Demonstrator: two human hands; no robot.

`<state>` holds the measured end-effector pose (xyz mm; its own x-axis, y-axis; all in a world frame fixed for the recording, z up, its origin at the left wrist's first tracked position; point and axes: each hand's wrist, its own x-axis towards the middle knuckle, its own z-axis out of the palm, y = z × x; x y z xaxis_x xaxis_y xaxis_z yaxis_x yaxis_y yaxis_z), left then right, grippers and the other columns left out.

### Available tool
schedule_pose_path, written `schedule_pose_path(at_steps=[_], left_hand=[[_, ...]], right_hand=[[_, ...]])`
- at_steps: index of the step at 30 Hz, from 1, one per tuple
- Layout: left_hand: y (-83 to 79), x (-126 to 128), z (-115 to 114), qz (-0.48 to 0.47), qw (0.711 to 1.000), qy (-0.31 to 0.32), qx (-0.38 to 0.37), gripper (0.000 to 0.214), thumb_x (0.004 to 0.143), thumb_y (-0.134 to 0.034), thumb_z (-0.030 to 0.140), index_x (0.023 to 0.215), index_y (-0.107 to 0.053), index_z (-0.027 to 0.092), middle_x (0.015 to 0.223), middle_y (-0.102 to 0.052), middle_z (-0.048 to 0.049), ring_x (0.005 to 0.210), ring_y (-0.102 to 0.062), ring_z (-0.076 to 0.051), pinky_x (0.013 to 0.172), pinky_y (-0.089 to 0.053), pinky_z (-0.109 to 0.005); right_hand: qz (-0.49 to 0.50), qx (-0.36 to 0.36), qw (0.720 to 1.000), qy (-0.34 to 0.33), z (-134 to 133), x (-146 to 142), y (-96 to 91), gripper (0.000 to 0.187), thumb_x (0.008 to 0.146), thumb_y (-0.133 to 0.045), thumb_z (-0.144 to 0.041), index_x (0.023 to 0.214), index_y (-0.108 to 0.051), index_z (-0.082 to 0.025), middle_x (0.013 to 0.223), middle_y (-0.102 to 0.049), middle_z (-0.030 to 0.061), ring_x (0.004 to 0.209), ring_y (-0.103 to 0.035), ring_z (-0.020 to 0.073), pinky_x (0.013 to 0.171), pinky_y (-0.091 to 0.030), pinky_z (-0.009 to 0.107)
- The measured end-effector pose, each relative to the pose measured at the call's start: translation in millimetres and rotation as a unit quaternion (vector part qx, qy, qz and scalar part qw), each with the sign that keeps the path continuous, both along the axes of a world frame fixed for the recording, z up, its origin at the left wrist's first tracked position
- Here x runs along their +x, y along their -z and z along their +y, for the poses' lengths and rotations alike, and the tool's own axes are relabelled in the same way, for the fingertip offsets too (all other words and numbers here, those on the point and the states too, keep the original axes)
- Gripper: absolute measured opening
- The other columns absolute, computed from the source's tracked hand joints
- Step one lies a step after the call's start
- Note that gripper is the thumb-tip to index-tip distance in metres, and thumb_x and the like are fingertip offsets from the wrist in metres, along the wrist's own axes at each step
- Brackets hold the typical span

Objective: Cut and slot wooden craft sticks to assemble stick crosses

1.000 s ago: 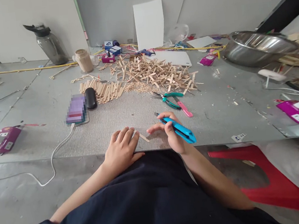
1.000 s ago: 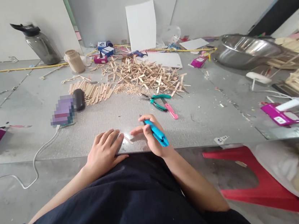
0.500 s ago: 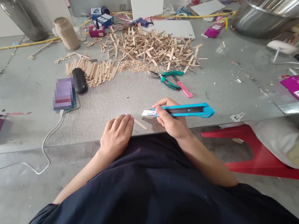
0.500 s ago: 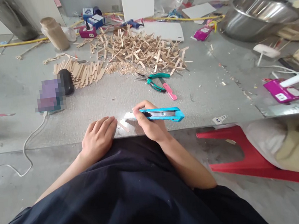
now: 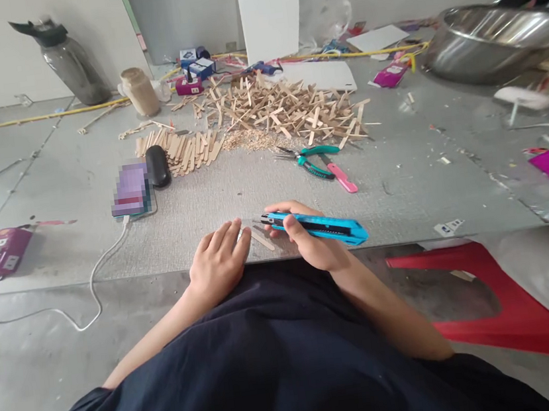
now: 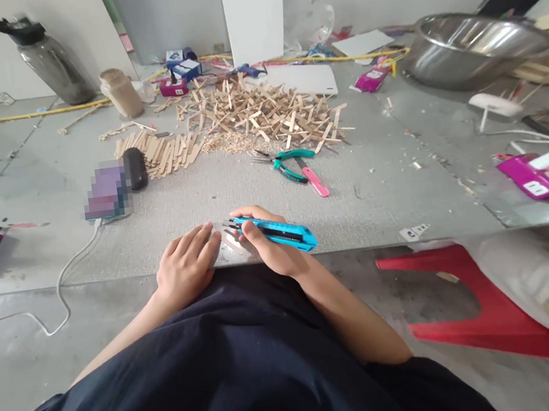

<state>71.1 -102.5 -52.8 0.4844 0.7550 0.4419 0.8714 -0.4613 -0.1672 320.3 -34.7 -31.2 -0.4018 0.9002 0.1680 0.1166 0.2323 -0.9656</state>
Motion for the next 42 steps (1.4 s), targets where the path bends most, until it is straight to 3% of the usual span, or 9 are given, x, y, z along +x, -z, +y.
schedule_pose_path(at_steps=[5, 9, 14, 28, 35, 42], left_hand=[[-8.8, 1.1, 1.5, 0.017, 0.997, 0.014, 0.071, 0.044, 0.099, -0.061, 0.01, 0.138, -0.08, 0.013, 0.148, -0.084, -0.0157, 0.129, -0.086, -0.029, 0.094, -0.073, -0.039], [-9.7, 1.6, 3.9, 0.015, 0.995, 0.022, 0.1, 0.041, 0.101, -0.058, 0.009, 0.134, -0.081, 0.011, 0.143, -0.087, -0.0129, 0.124, -0.088, -0.026, 0.092, -0.072, -0.036], [-3.9, 1.5, 4.7, 0.012, 0.991, 0.035, 0.129, 0.039, 0.103, -0.058, 0.009, 0.134, -0.081, 0.011, 0.14, -0.088, -0.0117, 0.121, -0.088, -0.025, 0.09, -0.072, -0.036], [-1.9, 7.3, 6.1, 0.002, 0.985, 0.033, 0.169, 0.031, 0.108, -0.058, 0.01, 0.129, -0.082, 0.013, 0.129, -0.091, -0.007, 0.109, -0.087, -0.021, 0.083, -0.067, -0.034], [-2.2, 7.1, 9.9, 0.001, 0.979, 0.045, 0.2, 0.028, 0.111, -0.058, 0.01, 0.124, -0.082, 0.014, 0.125, -0.092, -0.0049, 0.104, -0.086, -0.019, 0.078, -0.063, -0.033], [3.5, 4.7, 8.6, 0.01, 0.98, 0.049, 0.194, 0.03, 0.111, -0.059, 0.012, 0.129, -0.082, 0.016, 0.131, -0.091, -0.006, 0.108, -0.087, -0.02, 0.079, -0.06, -0.034]], right_hand=[[-0.018, 0.029, 0.999, 0.001, 3.0, -2.7, 0.2, 0.053, 0.105, -0.074, -0.076, 0.125, -0.079, -0.028, 0.102, -0.086, 0.0044, 0.093, -0.082, 0.0229, 0.085, -0.067, 0.038], [-0.036, 0.057, 0.998, 0.003, 2.5, -3.6, -4.0, 0.032, 0.105, -0.079, -0.058, 0.114, -0.076, -0.028, 0.099, -0.082, 0.0018, 0.087, -0.076, 0.0202, 0.08, -0.062, 0.034], [-0.052, 0.067, 0.996, -0.013, -0.8, -2.4, -10.7, 0.02, 0.102, -0.079, -0.046, 0.109, -0.072, -0.028, 0.09, -0.077, -0.0012, 0.076, -0.07, 0.0176, 0.073, -0.059, 0.032], [-0.061, 0.079, 0.994, -0.036, -4.1, -0.9, -13.6, 0.023, 0.105, -0.072, -0.049, 0.108, -0.068, -0.026, 0.081, -0.072, -0.0027, 0.067, -0.064, 0.0145, 0.063, -0.05, 0.029], [-0.057, 0.098, 0.993, -0.028, -3.3, -1.9, -15.3, 0.022, 0.104, -0.072, -0.047, 0.102, -0.067, -0.025, 0.078, -0.071, -0.0025, 0.068, -0.063, 0.0145, 0.065, -0.05, 0.029], [-0.053, 0.118, 0.992, -0.006, -3.9, 1.0, -5.3, 0.019, 0.097, -0.076, -0.041, 0.106, -0.072, -0.024, 0.083, -0.075, -0.0018, 0.071, -0.066, 0.0157, 0.069, -0.051, 0.032]])
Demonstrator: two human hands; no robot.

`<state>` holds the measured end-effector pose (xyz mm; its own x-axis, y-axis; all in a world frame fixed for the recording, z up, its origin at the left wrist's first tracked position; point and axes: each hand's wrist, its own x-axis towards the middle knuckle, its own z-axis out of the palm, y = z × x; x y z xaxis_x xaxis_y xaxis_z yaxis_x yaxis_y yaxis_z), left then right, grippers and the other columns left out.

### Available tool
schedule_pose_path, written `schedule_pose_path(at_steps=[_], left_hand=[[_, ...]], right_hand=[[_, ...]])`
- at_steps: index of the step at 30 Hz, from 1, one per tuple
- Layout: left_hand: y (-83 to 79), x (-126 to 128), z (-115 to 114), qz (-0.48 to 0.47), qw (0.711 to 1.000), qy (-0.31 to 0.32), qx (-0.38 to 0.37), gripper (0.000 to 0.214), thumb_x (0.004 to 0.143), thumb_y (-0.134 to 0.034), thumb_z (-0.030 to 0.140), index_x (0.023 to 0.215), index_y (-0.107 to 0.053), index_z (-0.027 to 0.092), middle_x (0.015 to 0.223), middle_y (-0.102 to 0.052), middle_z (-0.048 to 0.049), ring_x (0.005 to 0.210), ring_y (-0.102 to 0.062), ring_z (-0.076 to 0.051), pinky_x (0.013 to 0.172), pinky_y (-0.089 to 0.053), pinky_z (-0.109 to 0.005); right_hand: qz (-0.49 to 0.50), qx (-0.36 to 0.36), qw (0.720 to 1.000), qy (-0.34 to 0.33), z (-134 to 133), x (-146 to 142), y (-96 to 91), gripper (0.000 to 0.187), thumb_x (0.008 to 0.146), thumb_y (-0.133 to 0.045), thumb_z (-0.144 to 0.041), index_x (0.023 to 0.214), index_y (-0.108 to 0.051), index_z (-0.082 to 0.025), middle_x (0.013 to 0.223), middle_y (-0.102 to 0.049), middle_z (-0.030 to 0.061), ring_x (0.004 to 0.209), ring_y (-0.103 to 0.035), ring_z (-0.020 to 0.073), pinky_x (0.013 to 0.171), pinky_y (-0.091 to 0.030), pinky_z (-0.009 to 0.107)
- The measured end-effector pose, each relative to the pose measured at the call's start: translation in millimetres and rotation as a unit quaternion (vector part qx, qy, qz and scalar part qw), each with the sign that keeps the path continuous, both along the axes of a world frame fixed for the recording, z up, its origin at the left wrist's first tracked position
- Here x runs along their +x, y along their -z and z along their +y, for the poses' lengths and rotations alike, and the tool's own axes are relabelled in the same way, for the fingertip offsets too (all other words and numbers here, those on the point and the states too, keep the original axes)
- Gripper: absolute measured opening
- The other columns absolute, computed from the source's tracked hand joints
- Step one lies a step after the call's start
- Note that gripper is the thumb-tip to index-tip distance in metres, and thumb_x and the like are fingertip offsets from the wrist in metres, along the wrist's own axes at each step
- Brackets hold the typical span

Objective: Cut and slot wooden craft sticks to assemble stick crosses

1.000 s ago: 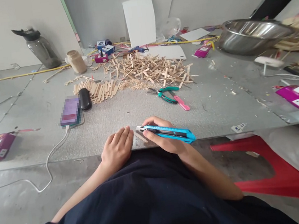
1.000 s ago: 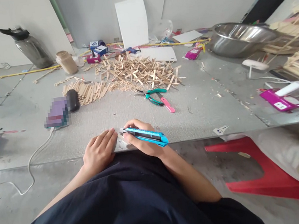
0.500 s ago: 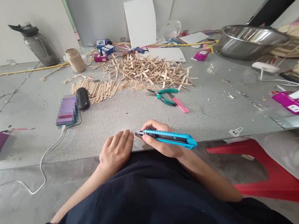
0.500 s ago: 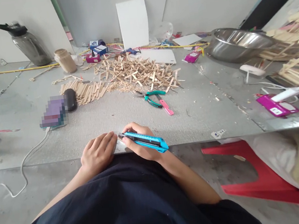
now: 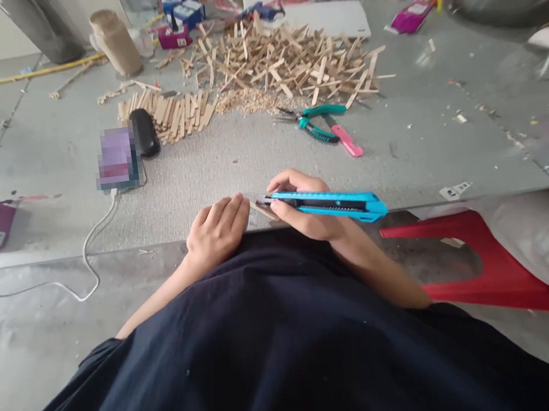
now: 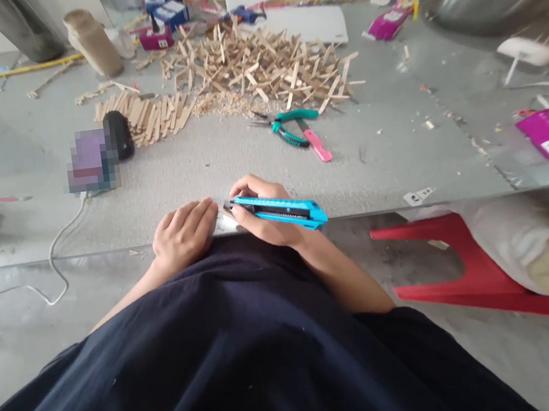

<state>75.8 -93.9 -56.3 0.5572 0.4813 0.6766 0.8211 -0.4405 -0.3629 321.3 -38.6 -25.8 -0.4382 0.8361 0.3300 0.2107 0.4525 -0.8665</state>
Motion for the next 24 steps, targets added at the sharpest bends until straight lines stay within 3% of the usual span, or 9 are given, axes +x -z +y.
schedule_pose_path(at_steps=[19, 24], left_hand=[[5.6, 3.6, 0.0, -0.03, 0.999, 0.01, -0.005, 0.027, 0.112, -0.059, 0.015, 0.13, -0.078, 0.014, 0.128, -0.092, -0.0073, 0.107, -0.085, -0.022, 0.08, -0.051, -0.039], [14.1, 1.5, -0.3, -0.058, 0.997, 0.017, -0.052, 0.032, 0.116, -0.055, 0.024, 0.141, -0.075, 0.016, 0.136, -0.089, -0.011, 0.116, -0.084, -0.025, 0.085, -0.049, -0.041]], right_hand=[[-0.02, 0.118, 0.992, -0.026, -2.0, 0.5, -0.6, 0.007, 0.098, -0.073, -0.029, 0.101, -0.074, -0.023, 0.08, -0.075, -0.0036, 0.066, -0.064, 0.0129, 0.067, -0.05, 0.029], [-0.02, 0.143, 0.989, -0.027, -1.4, 0.1, 3.7, 0.008, 0.1, -0.072, -0.027, 0.103, -0.078, -0.022, 0.086, -0.08, -0.0017, 0.07, -0.071, 0.0135, 0.07, -0.053, 0.028]])
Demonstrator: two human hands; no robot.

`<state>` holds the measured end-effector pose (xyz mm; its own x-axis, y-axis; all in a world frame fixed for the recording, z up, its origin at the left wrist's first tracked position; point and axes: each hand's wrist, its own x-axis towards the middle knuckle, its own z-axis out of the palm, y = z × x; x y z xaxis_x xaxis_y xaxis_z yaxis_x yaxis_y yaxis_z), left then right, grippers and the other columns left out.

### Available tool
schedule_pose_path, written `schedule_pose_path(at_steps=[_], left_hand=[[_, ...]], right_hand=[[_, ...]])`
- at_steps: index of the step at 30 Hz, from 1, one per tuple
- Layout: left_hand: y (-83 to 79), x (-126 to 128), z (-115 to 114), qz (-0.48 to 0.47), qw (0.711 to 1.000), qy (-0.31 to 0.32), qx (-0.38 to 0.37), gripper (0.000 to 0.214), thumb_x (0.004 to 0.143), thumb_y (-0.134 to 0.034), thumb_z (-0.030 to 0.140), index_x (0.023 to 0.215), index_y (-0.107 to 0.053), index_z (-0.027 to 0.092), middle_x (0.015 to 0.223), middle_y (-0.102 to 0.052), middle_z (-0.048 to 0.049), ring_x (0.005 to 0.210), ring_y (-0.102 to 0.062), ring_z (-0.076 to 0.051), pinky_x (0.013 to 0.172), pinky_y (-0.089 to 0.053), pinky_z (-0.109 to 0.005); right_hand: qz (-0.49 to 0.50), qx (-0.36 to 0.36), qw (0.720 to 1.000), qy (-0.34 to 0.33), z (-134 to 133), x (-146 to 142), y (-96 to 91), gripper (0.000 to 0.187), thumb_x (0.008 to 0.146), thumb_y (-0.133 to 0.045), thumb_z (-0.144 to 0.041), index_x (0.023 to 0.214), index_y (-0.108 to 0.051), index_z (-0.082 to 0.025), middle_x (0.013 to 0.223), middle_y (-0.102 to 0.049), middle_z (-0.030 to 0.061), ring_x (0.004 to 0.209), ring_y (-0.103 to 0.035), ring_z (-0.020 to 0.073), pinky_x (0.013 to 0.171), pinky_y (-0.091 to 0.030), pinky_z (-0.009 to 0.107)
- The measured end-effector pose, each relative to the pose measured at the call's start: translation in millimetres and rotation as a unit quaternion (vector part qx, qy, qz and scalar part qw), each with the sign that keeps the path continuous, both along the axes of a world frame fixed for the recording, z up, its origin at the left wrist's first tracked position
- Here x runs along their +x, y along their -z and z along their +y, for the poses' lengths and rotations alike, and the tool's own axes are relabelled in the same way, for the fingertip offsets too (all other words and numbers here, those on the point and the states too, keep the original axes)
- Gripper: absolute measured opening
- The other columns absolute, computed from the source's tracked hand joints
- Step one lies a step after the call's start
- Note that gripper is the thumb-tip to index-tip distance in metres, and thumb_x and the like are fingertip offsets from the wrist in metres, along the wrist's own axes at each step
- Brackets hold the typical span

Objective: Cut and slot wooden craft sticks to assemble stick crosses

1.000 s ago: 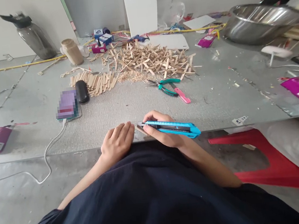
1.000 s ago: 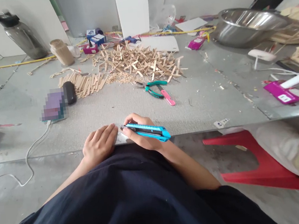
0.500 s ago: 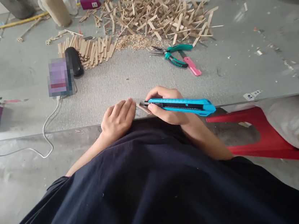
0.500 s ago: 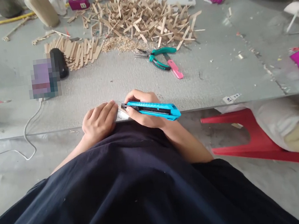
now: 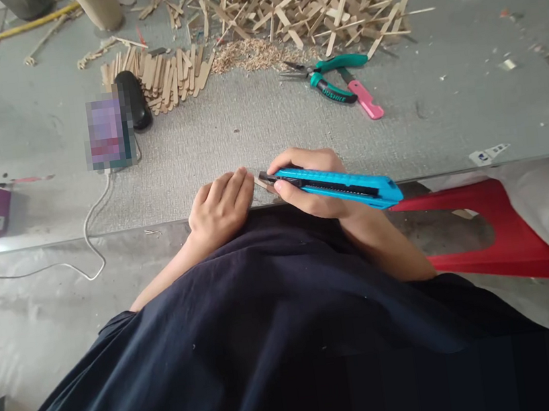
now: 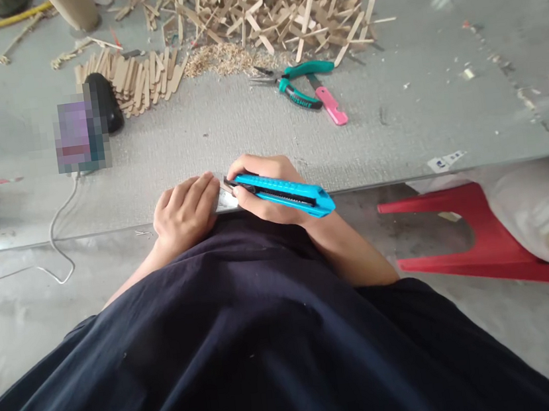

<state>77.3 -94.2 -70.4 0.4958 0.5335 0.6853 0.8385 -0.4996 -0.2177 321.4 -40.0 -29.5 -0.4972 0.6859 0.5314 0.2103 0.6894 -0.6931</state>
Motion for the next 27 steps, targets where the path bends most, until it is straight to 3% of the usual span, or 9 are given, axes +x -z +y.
schedule_pose_path(at_steps=[5, 10, 14, 20, 23, 27], left_hand=[[5.7, -0.8, -1.0, -0.008, 1.0, -0.01, -0.023, 0.036, 0.118, -0.052, 0.028, 0.146, -0.072, 0.02, 0.142, -0.088, -0.01, 0.12, -0.084, -0.025, 0.088, -0.051, -0.041], [5.6, -1.6, -2.0, -0.002, 0.999, -0.026, -0.039, 0.039, 0.12, -0.047, 0.034, 0.149, -0.072, 0.022, 0.147, -0.086, -0.01, 0.123, -0.084, -0.026, 0.09, -0.053, -0.041], [8.4, -4.3, -2.9, 0.008, 0.996, -0.03, -0.087, 0.046, 0.12, -0.045, 0.038, 0.156, -0.069, 0.022, 0.155, -0.082, -0.012, 0.131, -0.082, -0.029, 0.093, -0.056, -0.043], [10.2, -3.7, -2.2, 0.02, 0.997, -0.044, -0.067, 0.047, 0.12, -0.043, 0.039, 0.156, -0.069, 0.024, 0.152, -0.083, -0.0107, 0.129, -0.083, -0.028, 0.092, -0.058, -0.042], [11.7, -3.0, -1.8, 0.001, 0.999, -0.031, -0.04, 0.045, 0.121, -0.043, 0.038, 0.155, -0.068, 0.023, 0.148, -0.085, -0.0103, 0.126, -0.084, -0.027, 0.09, -0.056, -0.042], [21.0, -4.3, -1.6, -0.05, 0.994, -0.048, -0.081, 0.043, 0.121, -0.047, 0.045, 0.151, -0.068, 0.023, 0.157, -0.08, -0.0149, 0.133, -0.082, -0.029, 0.093, -0.056, -0.042]], right_hand=[[0.006, 0.033, 0.999, -0.014, 2.1, -0.7, 5.9, 0.013, 0.101, -0.07, -0.022, 0.106, -0.081, -0.022, 0.098, -0.087, 0.0016, 0.082, -0.079, 0.0158, 0.079, -0.059, 0.028], [-0.011, 0.007, 0.999, -0.032, 3.3, 1.7, 3.6, 0.013, 0.104, -0.07, -0.027, 0.108, -0.082, -0.024, 0.101, -0.087, 0.0026, 0.085, -0.08, 0.0179, 0.084, -0.062, 0.031], [-0.017, -0.026, 0.999, -0.021, 2.5, 3.2, 1.0, 0.017, 0.104, -0.07, -0.034, 0.108, -0.083, -0.024, 0.099, -0.086, 0.0036, 0.085, -0.079, 0.0196, 0.083, -0.062, 0.034], [-0.016, -0.034, 0.999, -0.018, 1.9, 3.0, 1.2, 0.019, 0.104, -0.07, -0.035, 0.108, -0.083, -0.023, 0.097, -0.085, 0.0034, 0.082, -0.077, 0.0184, 0.081, -0.06, 0.033], [-0.017, -0.029, 0.999, -0.028, 2.5, 2.7, 2.3, 0.015, 0.103, -0.071, -0.031, 0.109, -0.083, -0.023, 0.099, -0.086, 0.0032, 0.084, -0.079, 0.0192, 0.083, -0.061, 0.033], [-0.028, -0.017, 0.999, -0.029, 3.1, 3.1, 3.6, 0.015, 0.102, -0.07, -0.029, 0.109, -0.082, -0.023, 0.098, -0.086, 0.0031, 0.083, -0.079, 0.0192, 0.08, -0.06, 0.033]])
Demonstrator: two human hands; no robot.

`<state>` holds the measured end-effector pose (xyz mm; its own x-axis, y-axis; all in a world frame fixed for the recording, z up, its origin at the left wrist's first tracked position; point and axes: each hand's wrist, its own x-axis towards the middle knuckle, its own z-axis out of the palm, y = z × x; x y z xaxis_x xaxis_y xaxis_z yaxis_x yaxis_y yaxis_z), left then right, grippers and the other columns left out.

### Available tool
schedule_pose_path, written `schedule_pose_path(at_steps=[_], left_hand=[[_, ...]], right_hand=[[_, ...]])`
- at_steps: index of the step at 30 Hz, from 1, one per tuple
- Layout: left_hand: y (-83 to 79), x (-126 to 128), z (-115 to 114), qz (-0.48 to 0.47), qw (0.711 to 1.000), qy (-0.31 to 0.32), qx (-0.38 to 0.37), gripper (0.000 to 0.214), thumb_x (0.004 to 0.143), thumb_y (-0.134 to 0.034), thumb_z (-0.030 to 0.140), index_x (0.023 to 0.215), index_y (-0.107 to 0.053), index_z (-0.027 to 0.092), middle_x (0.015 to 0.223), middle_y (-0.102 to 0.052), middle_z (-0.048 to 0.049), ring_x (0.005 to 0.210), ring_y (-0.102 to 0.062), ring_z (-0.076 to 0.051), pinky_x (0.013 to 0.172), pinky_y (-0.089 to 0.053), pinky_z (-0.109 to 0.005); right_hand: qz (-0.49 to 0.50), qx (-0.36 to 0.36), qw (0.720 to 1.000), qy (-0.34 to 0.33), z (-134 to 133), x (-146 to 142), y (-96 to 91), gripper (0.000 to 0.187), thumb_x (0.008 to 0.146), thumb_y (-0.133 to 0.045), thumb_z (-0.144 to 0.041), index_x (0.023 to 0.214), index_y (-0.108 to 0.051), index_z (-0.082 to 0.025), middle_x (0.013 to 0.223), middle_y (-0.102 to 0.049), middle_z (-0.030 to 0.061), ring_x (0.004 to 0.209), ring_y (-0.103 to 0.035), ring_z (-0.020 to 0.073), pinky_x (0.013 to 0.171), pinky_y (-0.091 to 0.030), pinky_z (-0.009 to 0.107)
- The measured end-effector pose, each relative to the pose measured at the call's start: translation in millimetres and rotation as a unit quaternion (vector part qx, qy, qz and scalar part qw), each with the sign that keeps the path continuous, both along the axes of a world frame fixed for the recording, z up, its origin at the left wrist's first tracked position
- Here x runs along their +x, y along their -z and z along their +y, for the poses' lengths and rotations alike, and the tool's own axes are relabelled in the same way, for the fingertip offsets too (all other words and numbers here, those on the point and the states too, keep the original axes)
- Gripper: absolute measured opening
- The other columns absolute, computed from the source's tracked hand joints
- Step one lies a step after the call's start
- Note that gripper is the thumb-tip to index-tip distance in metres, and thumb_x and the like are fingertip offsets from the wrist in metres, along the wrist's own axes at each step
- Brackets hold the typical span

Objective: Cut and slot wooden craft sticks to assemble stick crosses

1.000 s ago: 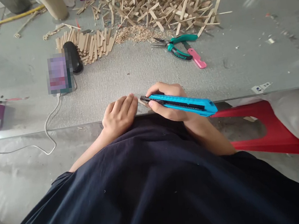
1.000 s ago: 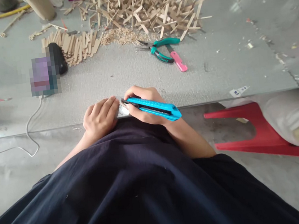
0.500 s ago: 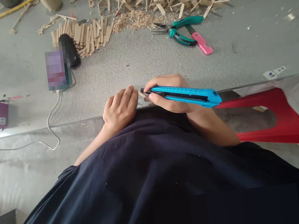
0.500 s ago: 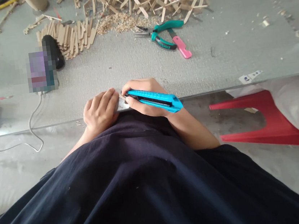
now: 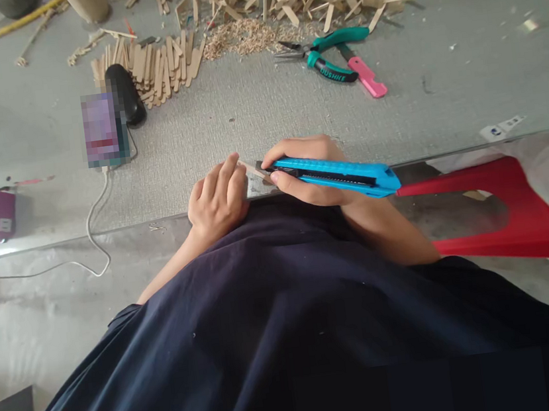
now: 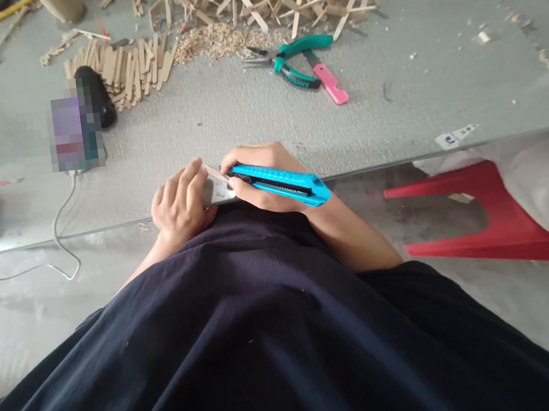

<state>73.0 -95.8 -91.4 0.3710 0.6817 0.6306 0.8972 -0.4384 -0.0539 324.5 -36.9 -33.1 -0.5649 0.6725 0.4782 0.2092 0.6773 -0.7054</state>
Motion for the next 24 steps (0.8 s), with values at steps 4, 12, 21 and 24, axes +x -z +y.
schedule_pose_path(at_steps=[4, 12, 21, 24], left_hand=[[8.8, -0.8, 0.2, -0.003, 1.0, -0.021, -0.018, 0.037, 0.119, -0.046, 0.042, 0.138, -0.073, 0.025, 0.159, -0.079, -0.0147, 0.128, -0.083, -0.029, 0.089, -0.056, -0.043], [-1.2, 1.9, 0.1, 0.05, 0.998, -0.011, 0.048, 0.046, 0.119, -0.045, 0.041, 0.154, -0.071, 0.024, 0.145, -0.086, -0.01, 0.118, -0.085, -0.027, 0.085, -0.054, -0.043], [5.6, -2.9, -0.2, 0.019, 0.999, 0.006, -0.047, 0.054, 0.12, -0.047, 0.051, 0.164, -0.068, 0.026, 0.158, -0.08, -0.0119, 0.132, -0.082, -0.033, 0.09, -0.057, -0.047], [6.4, -2.4, -0.4, 0.021, 0.999, 0.006, -0.041, 0.055, 0.12, -0.047, 0.051, 0.163, -0.068, 0.024, 0.157, -0.08, -0.0121, 0.131, -0.082, -0.033, 0.09, -0.059, -0.047]], right_hand=[[-0.013, -0.01, 1.0, 0.012, 0.0, 0.4, 0.5, 0.019, 0.102, -0.069, -0.034, 0.11, -0.083, -0.024, 0.096, -0.085, 0.0032, 0.081, -0.076, 0.0194, 0.079, -0.059, 0.034], [-0.004, -0.005, 1.0, -0.004, 0.3, 0.3, -1.2, 0.018, 0.104, -0.068, -0.034, 0.109, -0.082, -0.024, 0.097, -0.085, 0.003, 0.084, -0.078, 0.0198, 0.082, -0.06, 0.035], [0.02, -0.027, 0.999, 0.031, -3.0, -1.9, -1.7, 0.023, 0.1, -0.075, -0.037, 0.119, -0.075, -0.025, 0.087, -0.075, -0.0017, 0.072, -0.068, 0.0168, 0.072, -0.052, 0.033], [0.027, -0.036, 0.998, 0.038, -4.3, -4.2, -2.9, 0.024, 0.1, -0.075, -0.041, 0.118, -0.071, -0.026, 0.08, -0.069, -0.0044, 0.066, -0.062, 0.0152, 0.068, -0.049, 0.033]])
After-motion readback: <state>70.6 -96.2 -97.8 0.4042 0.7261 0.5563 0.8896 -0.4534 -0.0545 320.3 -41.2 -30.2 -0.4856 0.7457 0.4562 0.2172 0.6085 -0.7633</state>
